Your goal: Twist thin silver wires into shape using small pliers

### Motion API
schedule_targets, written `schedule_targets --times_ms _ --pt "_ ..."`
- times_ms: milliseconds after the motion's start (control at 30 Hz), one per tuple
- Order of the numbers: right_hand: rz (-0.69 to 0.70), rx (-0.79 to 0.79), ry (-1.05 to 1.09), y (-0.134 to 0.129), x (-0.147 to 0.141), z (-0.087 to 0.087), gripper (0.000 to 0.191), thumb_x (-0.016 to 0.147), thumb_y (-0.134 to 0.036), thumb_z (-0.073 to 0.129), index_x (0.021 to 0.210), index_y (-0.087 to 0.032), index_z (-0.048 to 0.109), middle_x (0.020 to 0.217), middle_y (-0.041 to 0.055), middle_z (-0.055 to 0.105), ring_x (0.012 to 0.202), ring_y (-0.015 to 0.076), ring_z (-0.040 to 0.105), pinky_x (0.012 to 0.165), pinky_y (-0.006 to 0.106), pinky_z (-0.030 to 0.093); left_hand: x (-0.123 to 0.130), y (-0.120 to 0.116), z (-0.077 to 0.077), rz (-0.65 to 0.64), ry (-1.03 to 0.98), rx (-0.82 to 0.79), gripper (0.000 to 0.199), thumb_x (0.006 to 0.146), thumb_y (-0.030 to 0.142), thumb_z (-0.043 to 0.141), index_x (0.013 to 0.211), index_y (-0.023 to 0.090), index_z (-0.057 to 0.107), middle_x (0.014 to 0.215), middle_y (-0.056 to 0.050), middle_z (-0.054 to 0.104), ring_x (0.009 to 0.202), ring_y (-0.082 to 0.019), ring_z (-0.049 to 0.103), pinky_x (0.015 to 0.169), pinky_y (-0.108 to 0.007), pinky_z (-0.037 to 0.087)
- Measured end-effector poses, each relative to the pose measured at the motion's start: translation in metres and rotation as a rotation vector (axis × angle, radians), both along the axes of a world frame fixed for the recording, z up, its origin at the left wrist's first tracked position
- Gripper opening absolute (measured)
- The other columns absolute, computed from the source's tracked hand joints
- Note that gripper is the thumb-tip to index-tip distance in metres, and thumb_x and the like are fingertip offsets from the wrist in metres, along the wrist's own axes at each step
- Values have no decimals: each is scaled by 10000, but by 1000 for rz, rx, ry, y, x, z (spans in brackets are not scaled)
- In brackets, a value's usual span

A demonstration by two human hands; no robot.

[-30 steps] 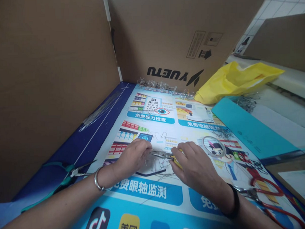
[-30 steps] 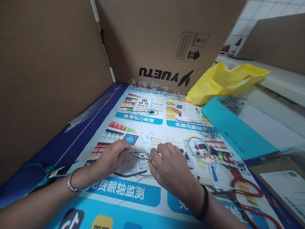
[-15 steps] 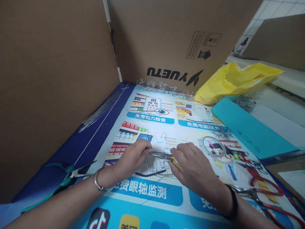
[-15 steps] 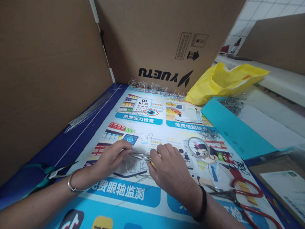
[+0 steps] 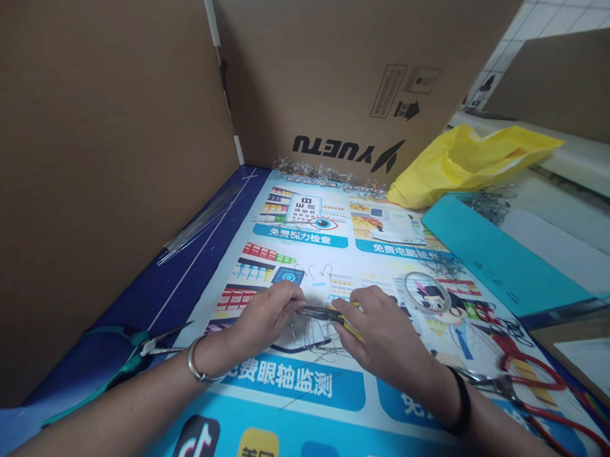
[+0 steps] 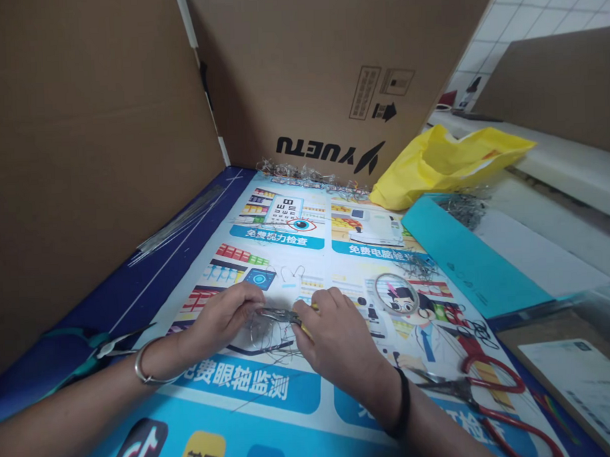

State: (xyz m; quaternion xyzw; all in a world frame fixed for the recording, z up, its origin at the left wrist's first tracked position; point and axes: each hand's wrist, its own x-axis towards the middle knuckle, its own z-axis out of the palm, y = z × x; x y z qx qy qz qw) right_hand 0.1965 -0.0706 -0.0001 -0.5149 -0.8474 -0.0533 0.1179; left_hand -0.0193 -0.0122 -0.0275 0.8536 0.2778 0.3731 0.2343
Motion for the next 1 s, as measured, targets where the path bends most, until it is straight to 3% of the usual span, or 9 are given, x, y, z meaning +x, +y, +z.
schedule_targets --times_ms 333,1000 --pt "18 -155 32 0 -1 1 187 871 -311 452 909 -190 590 849 73 529 807 210 440 685 313 317 0 -3 0 9 55 44 111 911 148 409 868 168 510 790 -32 603 722 -140 576 644 -248 485" --pt "-46 54 -97 -3 1 4 202 863 -336 473 925 -198 607 848 89 543 810 236 436 708 342 300 0 1 -2 -39 -33 52 77 908 126 448 892 156 517 859 -61 608 829 -154 561 743 -285 482"
